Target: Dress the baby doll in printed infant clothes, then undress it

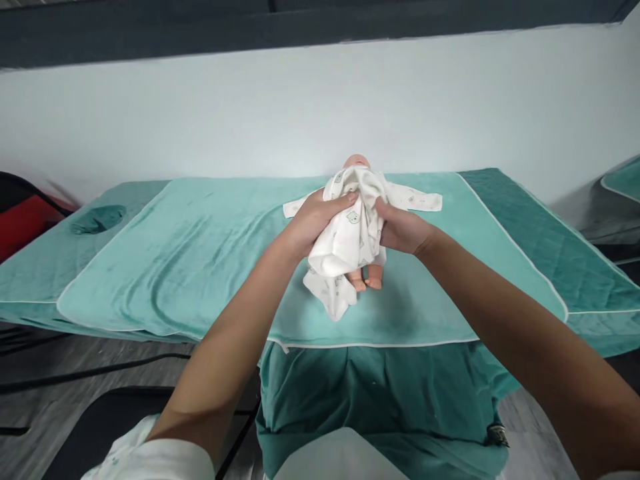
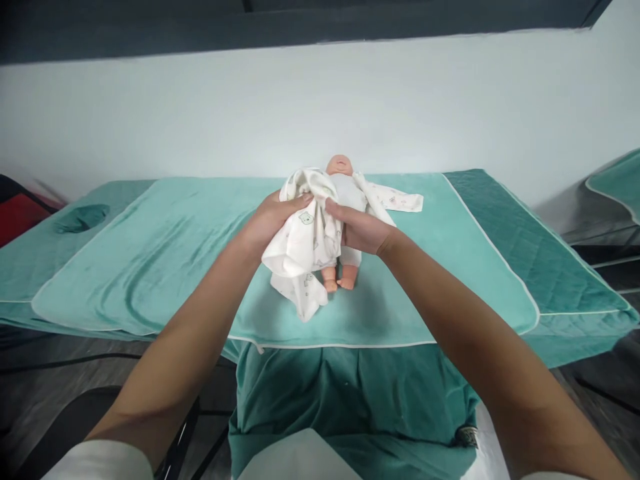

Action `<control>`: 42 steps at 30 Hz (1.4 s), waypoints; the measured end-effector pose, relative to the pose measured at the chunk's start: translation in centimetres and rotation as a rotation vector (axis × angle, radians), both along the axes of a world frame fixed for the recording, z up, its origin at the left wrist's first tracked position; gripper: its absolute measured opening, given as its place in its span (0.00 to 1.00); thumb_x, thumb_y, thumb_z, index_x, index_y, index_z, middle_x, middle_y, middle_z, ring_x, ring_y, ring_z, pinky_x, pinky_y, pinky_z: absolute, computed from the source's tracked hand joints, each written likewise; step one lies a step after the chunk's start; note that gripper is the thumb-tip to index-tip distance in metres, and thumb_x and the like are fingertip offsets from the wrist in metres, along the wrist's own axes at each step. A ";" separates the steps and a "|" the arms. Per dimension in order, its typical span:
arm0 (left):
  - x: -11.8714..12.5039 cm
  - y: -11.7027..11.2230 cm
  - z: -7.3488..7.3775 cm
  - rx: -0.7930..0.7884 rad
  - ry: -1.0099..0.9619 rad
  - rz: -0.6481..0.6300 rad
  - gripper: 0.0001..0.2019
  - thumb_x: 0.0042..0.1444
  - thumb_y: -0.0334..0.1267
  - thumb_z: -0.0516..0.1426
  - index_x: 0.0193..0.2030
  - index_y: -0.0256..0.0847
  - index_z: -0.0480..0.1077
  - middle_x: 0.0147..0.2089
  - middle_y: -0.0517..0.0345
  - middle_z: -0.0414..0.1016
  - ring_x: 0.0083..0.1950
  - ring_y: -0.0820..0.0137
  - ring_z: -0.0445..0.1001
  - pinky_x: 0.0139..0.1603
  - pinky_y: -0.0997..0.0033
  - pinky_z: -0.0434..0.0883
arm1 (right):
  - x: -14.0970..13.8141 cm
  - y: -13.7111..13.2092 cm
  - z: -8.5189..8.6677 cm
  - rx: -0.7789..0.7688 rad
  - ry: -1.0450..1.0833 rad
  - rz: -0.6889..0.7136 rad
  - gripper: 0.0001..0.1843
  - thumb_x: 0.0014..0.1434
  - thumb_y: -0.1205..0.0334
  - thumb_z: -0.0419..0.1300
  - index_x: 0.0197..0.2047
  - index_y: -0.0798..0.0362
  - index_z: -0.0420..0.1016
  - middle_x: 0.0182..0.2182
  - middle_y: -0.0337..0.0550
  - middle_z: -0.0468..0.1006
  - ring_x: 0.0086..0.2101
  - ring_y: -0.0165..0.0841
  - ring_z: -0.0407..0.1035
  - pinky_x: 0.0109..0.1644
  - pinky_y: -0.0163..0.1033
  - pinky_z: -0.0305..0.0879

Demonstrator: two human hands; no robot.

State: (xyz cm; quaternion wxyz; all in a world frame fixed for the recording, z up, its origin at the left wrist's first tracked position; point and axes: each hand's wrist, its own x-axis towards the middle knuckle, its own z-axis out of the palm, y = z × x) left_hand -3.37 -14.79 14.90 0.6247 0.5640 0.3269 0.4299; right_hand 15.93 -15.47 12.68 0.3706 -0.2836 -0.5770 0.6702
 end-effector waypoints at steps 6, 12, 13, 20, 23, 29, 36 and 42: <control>-0.1 0.8 1.1 0.164 0.222 0.092 0.14 0.54 0.43 0.64 0.44 0.38 0.76 0.40 0.57 0.81 0.43 0.64 0.79 0.44 0.68 0.75 | -1.1 0.1 0.4 -0.002 -0.074 0.010 0.32 0.54 0.32 0.65 0.46 0.53 0.78 0.33 0.47 0.82 0.39 0.44 0.78 0.40 0.46 0.76; -0.9 1.4 0.1 0.067 0.147 0.036 0.20 0.54 0.52 0.64 0.43 0.36 0.76 0.40 0.53 0.81 0.43 0.63 0.79 0.43 0.68 0.75 | -2.5 -0.5 1.2 0.054 -0.063 -0.114 0.21 0.55 0.46 0.70 0.45 0.53 0.79 0.36 0.46 0.82 0.41 0.42 0.77 0.45 0.45 0.75; -1.2 1.4 -0.2 0.021 0.125 -0.007 0.23 0.53 0.55 0.65 0.44 0.35 0.75 0.40 0.51 0.81 0.43 0.63 0.79 0.44 0.68 0.75 | -2.4 -0.5 1.2 0.071 -0.003 -0.174 0.20 0.55 0.48 0.70 0.45 0.52 0.79 0.38 0.45 0.82 0.43 0.42 0.76 0.48 0.45 0.74; -1.3 1.7 -2.6 -0.120 -0.125 -0.250 0.28 0.42 0.42 0.73 0.50 0.34 0.74 0.42 0.49 0.82 0.44 0.60 0.81 0.46 0.65 0.77 | -2.2 0.0 0.0 0.027 0.186 -0.239 0.16 0.58 0.52 0.65 0.45 0.52 0.78 0.44 0.44 0.81 0.50 0.41 0.73 0.58 0.46 0.69; 0.0 1.6 -2.8 -0.123 -0.290 -0.168 0.20 0.49 0.44 0.69 0.46 0.36 0.75 0.37 0.52 0.81 0.43 0.60 0.82 0.48 0.63 0.77 | -2.5 -0.2 -0.2 0.053 0.220 -0.269 0.17 0.57 0.49 0.63 0.44 0.51 0.77 0.43 0.43 0.82 0.49 0.41 0.74 0.58 0.46 0.70; 1.3 0.3 -2.6 -0.257 -0.274 -0.145 0.18 0.59 0.51 0.60 0.26 0.40 0.68 0.19 0.61 0.66 0.25 0.69 0.73 0.34 0.66 0.74 | -1.7 -1.1 -0.3 0.094 0.168 -0.101 0.22 0.60 0.41 0.59 0.36 0.52 0.79 0.37 0.46 0.82 0.44 0.44 0.76 0.52 0.47 0.72; 1.4 0.7 -3.4 -0.310 -0.185 -0.323 0.16 0.50 0.44 0.69 0.30 0.38 0.67 0.17 0.70 0.56 0.16 0.82 0.54 0.19 0.77 0.56 | 2.0 -1.1 -1.9 -0.001 0.127 -0.293 0.22 0.56 0.46 0.64 0.47 0.52 0.80 0.35 0.42 0.83 0.39 0.42 0.77 0.47 0.45 0.73; 2.0 1.1 -6.3 -0.423 0.168 -0.358 0.17 0.44 0.46 0.70 0.27 0.38 0.70 0.15 0.65 0.59 0.16 0.77 0.57 0.18 0.73 0.55 | 3.6 -3.7 -5.3 -0.219 -0.100 -0.193 0.26 0.53 0.49 0.70 0.52 0.55 0.79 0.37 0.46 0.83 0.36 0.40 0.77 0.38 0.41 0.73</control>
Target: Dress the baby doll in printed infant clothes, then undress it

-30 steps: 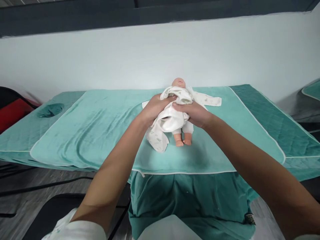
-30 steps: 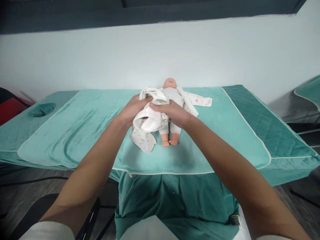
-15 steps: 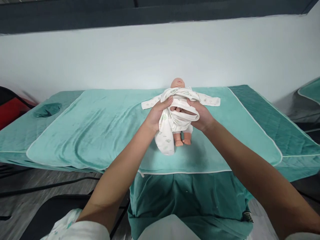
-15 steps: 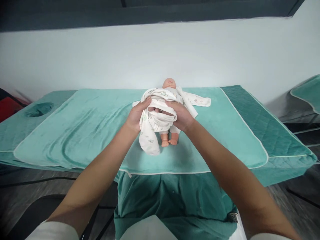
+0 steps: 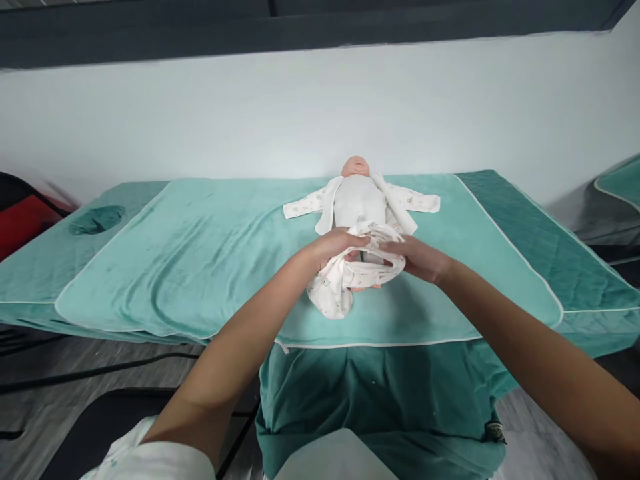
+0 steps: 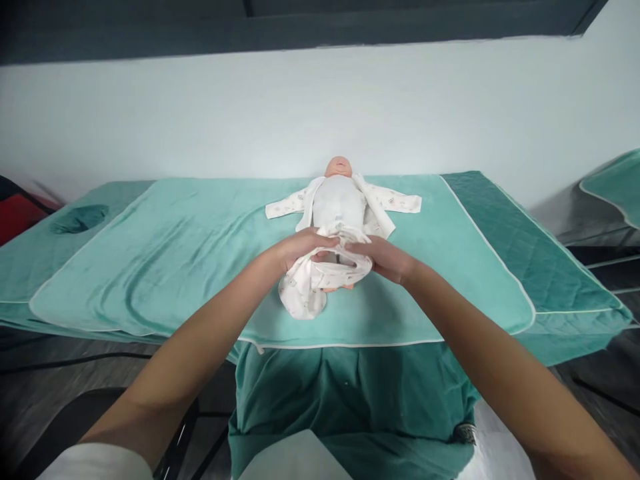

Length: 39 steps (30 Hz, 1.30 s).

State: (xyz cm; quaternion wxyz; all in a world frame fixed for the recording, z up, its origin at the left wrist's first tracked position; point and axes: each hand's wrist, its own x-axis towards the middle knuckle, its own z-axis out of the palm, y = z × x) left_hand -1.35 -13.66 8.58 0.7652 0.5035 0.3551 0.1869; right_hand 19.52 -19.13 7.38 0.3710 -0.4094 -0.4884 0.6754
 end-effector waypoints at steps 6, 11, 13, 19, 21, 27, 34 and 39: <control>1.7 -1.7 -1.1 0.426 0.390 -0.130 0.08 0.51 0.40 0.63 0.32 0.38 0.76 0.27 0.56 0.76 0.26 0.69 0.71 0.28 0.70 0.65 | -1.2 -4.7 -3.2 -0.228 0.024 -0.129 0.24 0.51 0.53 0.72 0.50 0.53 0.80 0.47 0.50 0.83 0.45 0.45 0.78 0.46 0.45 0.75; 3.2 -2.6 -0.8 0.882 0.766 -0.320 0.10 0.56 0.38 0.58 0.38 0.37 0.79 0.42 0.46 0.82 0.46 0.58 0.79 0.41 0.68 0.68 | -2.1 -6.0 -4.8 -0.123 -0.095 -0.282 0.21 0.51 0.50 0.70 0.45 0.53 0.80 0.43 0.47 0.83 0.43 0.45 0.77 0.50 0.47 0.73; 3.5 -2.8 -1.1 0.913 0.817 -0.314 0.12 0.58 0.39 0.56 0.41 0.36 0.79 0.46 0.42 0.82 0.50 0.56 0.78 0.43 0.67 0.68 | -2.3 -5.7 -5.5 -0.026 -0.242 -0.338 0.18 0.53 0.49 0.67 0.43 0.51 0.80 0.41 0.46 0.83 0.43 0.45 0.76 0.50 0.48 0.72; 3.5 -3.1 -1.6 0.926 0.817 -0.344 0.12 0.59 0.39 0.55 0.40 0.36 0.79 0.47 0.41 0.82 0.49 0.56 0.78 0.44 0.67 0.68 | -2.1 -5.2 -7.3 0.108 -0.438 -0.419 0.16 0.55 0.49 0.63 0.42 0.49 0.78 0.39 0.46 0.82 0.45 0.47 0.75 0.52 0.51 0.71; 3.3 -3.2 -1.4 0.899 0.784 -0.338 0.13 0.59 0.40 0.55 0.40 0.37 0.79 0.47 0.43 0.82 0.49 0.56 0.78 0.43 0.67 0.68 | -1.9 -5.3 -7.8 0.131 -0.424 -0.431 0.17 0.56 0.49 0.63 0.45 0.49 0.77 0.43 0.46 0.81 0.48 0.47 0.74 0.56 0.51 0.68; 2.6 -3.2 -1.3 0.728 0.479 -0.167 0.15 0.58 0.47 0.58 0.41 0.39 0.79 0.46 0.53 0.82 0.51 0.57 0.77 0.47 0.67 0.70 | -1.2 -5.3 -9.1 0.253 -0.296 -0.531 0.19 0.57 0.46 0.63 0.45 0.50 0.74 0.45 0.45 0.80 0.46 0.43 0.73 0.55 0.49 0.68; 2.2 -3.1 -2.1 0.216 0.093 -0.009 0.25 0.50 0.47 0.68 0.52 0.37 0.75 0.52 0.48 0.80 0.49 0.62 0.78 0.49 0.65 0.72 | -1.2 -4.0 -8.9 0.355 -0.254 -0.708 0.15 0.54 0.50 0.63 0.40 0.49 0.71 0.40 0.44 0.78 0.41 0.41 0.71 0.50 0.48 0.68; 1.1 -2.8 -2.1 0.055 -0.067 -0.018 0.32 0.43 0.41 0.73 0.56 0.39 0.73 0.55 0.46 0.78 0.52 0.60 0.78 0.53 0.62 0.72 | -1.3 -2.7 -8.7 0.419 -0.249 -0.760 0.12 0.54 0.53 0.63 0.39 0.48 0.69 0.39 0.43 0.76 0.42 0.41 0.69 0.49 0.47 0.67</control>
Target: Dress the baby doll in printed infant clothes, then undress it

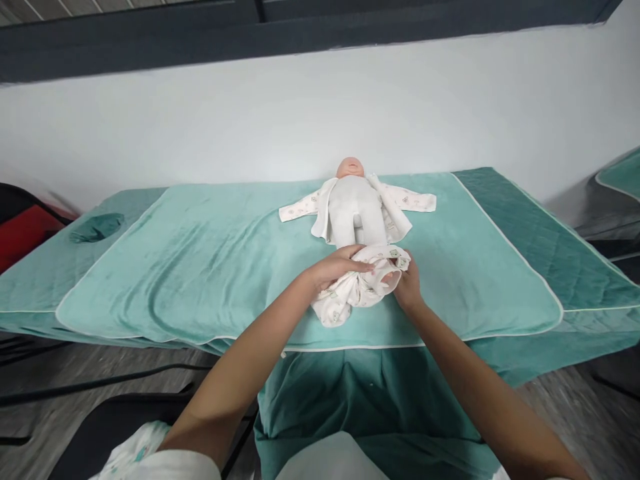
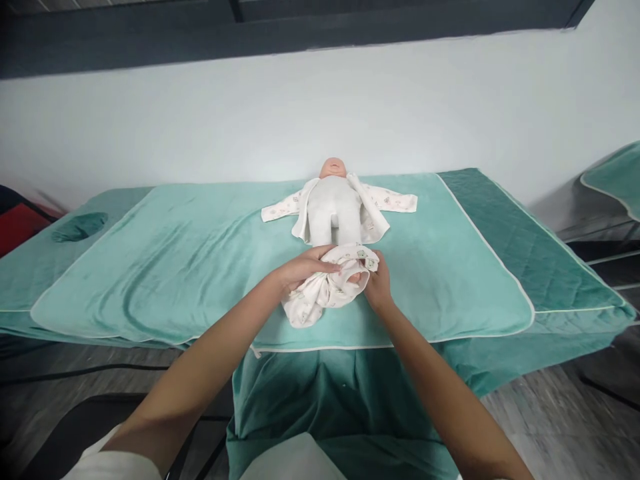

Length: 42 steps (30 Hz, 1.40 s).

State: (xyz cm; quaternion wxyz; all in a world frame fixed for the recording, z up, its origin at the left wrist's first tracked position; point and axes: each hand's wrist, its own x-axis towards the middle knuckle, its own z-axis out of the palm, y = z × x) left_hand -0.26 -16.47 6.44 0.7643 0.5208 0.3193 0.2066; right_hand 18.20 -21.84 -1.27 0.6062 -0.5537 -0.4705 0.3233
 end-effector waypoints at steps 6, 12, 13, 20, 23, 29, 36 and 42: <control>0.4 1.3 -0.4 0.067 -0.043 0.078 0.28 0.40 0.35 0.72 0.52 0.37 0.74 0.48 0.51 0.80 0.46 0.62 0.78 0.49 0.64 0.72 | -0.1 1.6 0.0 0.019 -0.007 -0.128 0.11 0.53 0.56 0.61 0.38 0.50 0.67 0.36 0.40 0.75 0.38 0.37 0.67 0.47 0.45 0.66; 2.3 3.1 -0.3 0.514 0.129 0.220 0.18 0.49 0.32 0.62 0.49 0.37 0.73 0.49 0.54 0.78 0.51 0.64 0.74 0.55 0.66 0.68 | 0.6 3.6 -0.2 0.050 -0.018 -0.182 0.13 0.55 0.51 0.61 0.38 0.51 0.69 0.36 0.40 0.76 0.38 0.37 0.68 0.47 0.45 0.66; 2.5 3.4 -0.3 0.577 0.154 0.250 0.17 0.49 0.31 0.61 0.48 0.37 0.73 0.49 0.55 0.77 0.51 0.64 0.74 0.56 0.67 0.67 | 0.7 4.0 -0.3 0.065 -0.019 -0.184 0.14 0.56 0.50 0.61 0.39 0.52 0.70 0.36 0.41 0.77 0.38 0.37 0.69 0.47 0.45 0.67; 1.1 3.9 0.0 0.299 0.066 0.204 0.15 0.48 0.41 0.67 0.40 0.38 0.72 0.38 0.60 0.74 0.38 0.71 0.73 0.41 0.71 0.67 | 2.3 4.4 -0.5 0.059 0.061 -0.023 0.16 0.57 0.48 0.61 0.42 0.52 0.74 0.41 0.44 0.80 0.42 0.40 0.71 0.50 0.45 0.67; -0.3 4.1 -0.1 0.094 -0.055 0.160 0.19 0.43 0.42 0.71 0.38 0.37 0.71 0.34 0.61 0.74 0.33 0.73 0.73 0.37 0.72 0.68 | 3.6 4.3 -0.1 -0.027 0.002 0.123 0.16 0.55 0.47 0.64 0.39 0.50 0.74 0.38 0.41 0.79 0.41 0.39 0.71 0.49 0.44 0.67; -1.1 4.7 -1.4 0.006 -0.252 0.258 0.19 0.44 0.41 0.71 0.36 0.36 0.69 0.29 0.61 0.75 0.29 0.75 0.73 0.35 0.74 0.68 | 6.3 4.3 3.0 -0.221 -0.151 0.472 0.24 0.51 0.46 0.71 0.45 0.51 0.76 0.44 0.42 0.79 0.46 0.42 0.71 0.52 0.47 0.67; 0.1 4.1 -0.4 -0.033 -0.332 0.307 0.16 0.48 0.45 0.70 0.36 0.36 0.73 0.31 0.59 0.76 0.31 0.72 0.73 0.36 0.73 0.70 | 3.8 3.9 9.3 -0.131 -0.282 0.646 0.27 0.59 0.42 0.64 0.56 0.47 0.74 0.55 0.45 0.75 0.53 0.43 0.69 0.54 0.46 0.66; -0.2 3.7 1.6 0.105 -0.173 0.248 0.16 0.50 0.47 0.67 0.33 0.36 0.73 0.29 0.62 0.72 0.30 0.75 0.68 0.32 0.75 0.64 | -0.1 5.2 11.3 -0.262 -0.481 0.541 0.22 0.54 0.40 0.66 0.34 0.52 0.71 0.29 0.36 0.71 0.32 0.32 0.65 0.34 0.38 0.58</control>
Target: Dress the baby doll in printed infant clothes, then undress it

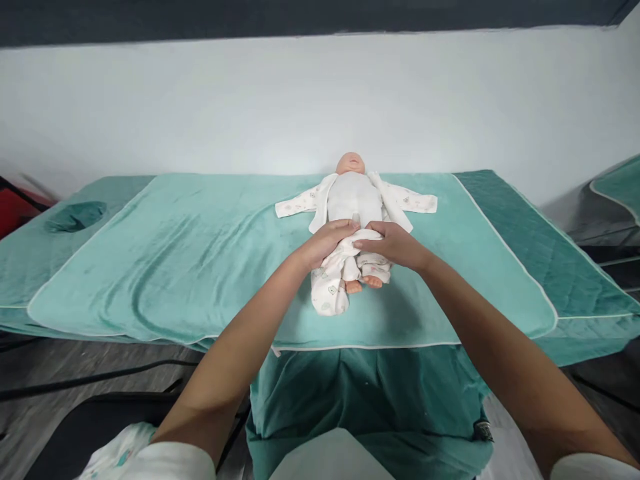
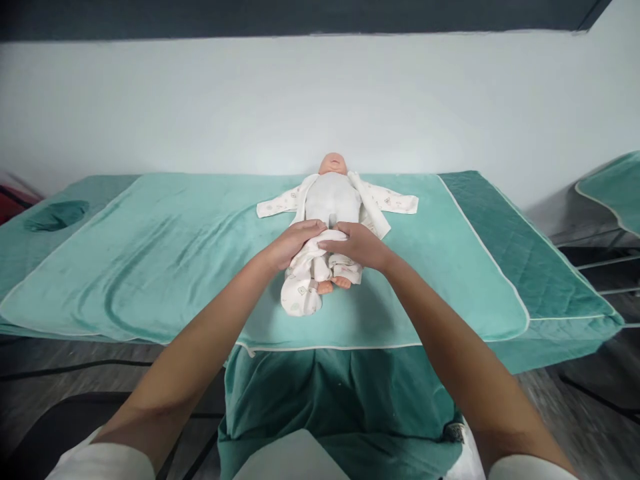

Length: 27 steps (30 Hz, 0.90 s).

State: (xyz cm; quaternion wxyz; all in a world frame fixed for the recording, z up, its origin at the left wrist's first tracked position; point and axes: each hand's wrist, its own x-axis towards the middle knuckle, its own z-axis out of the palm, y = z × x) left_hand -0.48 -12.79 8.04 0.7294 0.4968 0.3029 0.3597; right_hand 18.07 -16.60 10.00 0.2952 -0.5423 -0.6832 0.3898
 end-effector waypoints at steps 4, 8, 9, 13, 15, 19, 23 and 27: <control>-1.8 0.8 -0.3 0.095 0.105 -0.096 0.15 0.48 0.46 0.68 0.32 0.36 0.72 0.27 0.64 0.69 0.28 0.78 0.64 0.29 0.77 0.58 | 0.1 0.4 0.3 -0.163 0.172 0.067 0.23 0.48 0.44 0.72 0.30 0.52 0.67 0.24 0.33 0.66 0.26 0.27 0.59 0.29 0.35 0.52; -2.1 1.7 -0.9 0.132 0.032 -0.108 0.17 0.45 0.43 0.70 0.36 0.37 0.72 0.28 0.64 0.70 0.28 0.77 0.65 0.29 0.78 0.58 | 0.2 1.0 0.0 -0.233 0.454 0.059 0.23 0.43 0.51 0.75 0.31 0.52 0.67 0.24 0.32 0.68 0.24 0.26 0.60 0.27 0.33 0.54; -1.8 1.9 -1.1 0.124 -0.001 -0.064 0.17 0.45 0.43 0.70 0.35 0.38 0.71 0.28 0.64 0.70 0.27 0.78 0.65 0.29 0.77 0.58 | 0.2 1.2 -0.1 -0.248 0.490 0.066 0.23 0.43 0.52 0.76 0.32 0.52 0.68 0.24 0.32 0.69 0.24 0.26 0.62 0.27 0.33 0.55; -0.9 2.2 -1.8 0.072 -0.125 0.153 0.17 0.45 0.43 0.70 0.32 0.38 0.68 0.27 0.65 0.68 0.26 0.78 0.65 0.28 0.78 0.60 | -0.4 1.8 -0.6 -0.329 0.490 0.142 0.24 0.44 0.53 0.75 0.40 0.53 0.73 0.32 0.38 0.76 0.30 0.30 0.69 0.33 0.35 0.64; -1.0 1.9 -2.0 0.056 -0.109 0.172 0.17 0.47 0.46 0.69 0.33 0.38 0.70 0.27 0.65 0.70 0.27 0.78 0.66 0.29 0.78 0.62 | -0.8 1.9 -0.8 -0.312 0.470 0.112 0.23 0.45 0.53 0.75 0.40 0.53 0.73 0.33 0.38 0.76 0.31 0.31 0.70 0.34 0.35 0.65; -1.7 0.6 -1.9 0.075 0.096 -0.058 0.21 0.47 0.47 0.70 0.44 0.37 0.76 0.41 0.55 0.80 0.39 0.69 0.76 0.41 0.71 0.70 | -1.4 2.3 -1.4 -0.203 0.544 -0.077 0.22 0.46 0.49 0.74 0.34 0.51 0.69 0.27 0.34 0.72 0.27 0.29 0.66 0.31 0.35 0.63; -1.4 0.2 -2.4 0.030 0.010 -0.013 0.23 0.46 0.47 0.71 0.45 0.36 0.76 0.41 0.51 0.82 0.39 0.65 0.78 0.44 0.66 0.72 | -1.5 2.7 -2.0 -0.234 0.622 -0.096 0.23 0.45 0.46 0.74 0.34 0.50 0.70 0.27 0.36 0.74 0.27 0.31 0.68 0.30 0.36 0.65; -0.4 1.0 -3.8 -0.025 -0.154 0.204 0.20 0.48 0.49 0.69 0.42 0.38 0.75 0.35 0.56 0.80 0.34 0.69 0.76 0.40 0.70 0.71 | -0.9 2.8 -2.1 -0.362 0.470 0.160 0.24 0.46 0.48 0.75 0.42 0.53 0.78 0.36 0.44 0.82 0.35 0.39 0.75 0.37 0.40 0.70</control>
